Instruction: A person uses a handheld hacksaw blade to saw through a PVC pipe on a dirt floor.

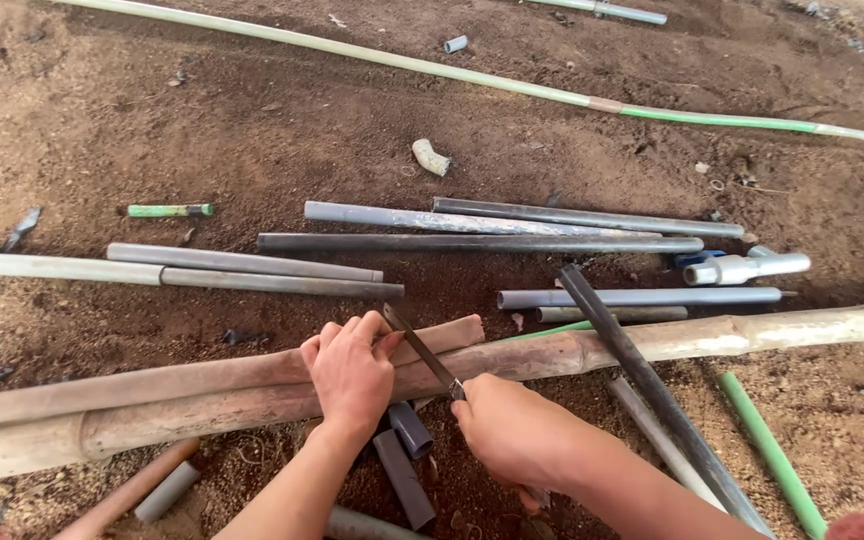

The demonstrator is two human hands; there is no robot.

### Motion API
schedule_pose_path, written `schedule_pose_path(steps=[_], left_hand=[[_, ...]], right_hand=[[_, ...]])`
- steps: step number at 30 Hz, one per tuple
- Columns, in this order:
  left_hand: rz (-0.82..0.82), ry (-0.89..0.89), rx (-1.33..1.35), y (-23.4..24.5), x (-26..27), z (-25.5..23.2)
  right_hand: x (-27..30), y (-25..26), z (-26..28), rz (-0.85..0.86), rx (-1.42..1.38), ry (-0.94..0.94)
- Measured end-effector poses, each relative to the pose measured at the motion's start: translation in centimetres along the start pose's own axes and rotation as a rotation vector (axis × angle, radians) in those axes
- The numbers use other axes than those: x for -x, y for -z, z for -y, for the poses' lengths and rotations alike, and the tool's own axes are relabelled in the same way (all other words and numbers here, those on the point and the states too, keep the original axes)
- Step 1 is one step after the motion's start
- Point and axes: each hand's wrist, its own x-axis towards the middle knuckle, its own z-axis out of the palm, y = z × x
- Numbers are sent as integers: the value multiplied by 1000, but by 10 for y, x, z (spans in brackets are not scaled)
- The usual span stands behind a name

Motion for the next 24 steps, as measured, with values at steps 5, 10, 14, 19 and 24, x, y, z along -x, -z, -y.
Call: schedule_pose_path(steps=[5, 10, 14, 19, 24], left_hand=[[-31, -40, 13, 0, 0, 1], [-48, -51, 23, -2, 3, 7], [-79, -76, 51, -2, 2, 5], [-4, -22, 72, 6, 0, 2], [141, 76, 96, 16, -5, -3]], right_hand=[[-7, -5, 2, -10, 17, -40], [-30, -17, 18, -12, -59, -21], [-39, -36, 13, -85, -73, 26], [-35, -12, -4, -3, -332, -190], [-43, -5, -41, 229, -952, 88]])
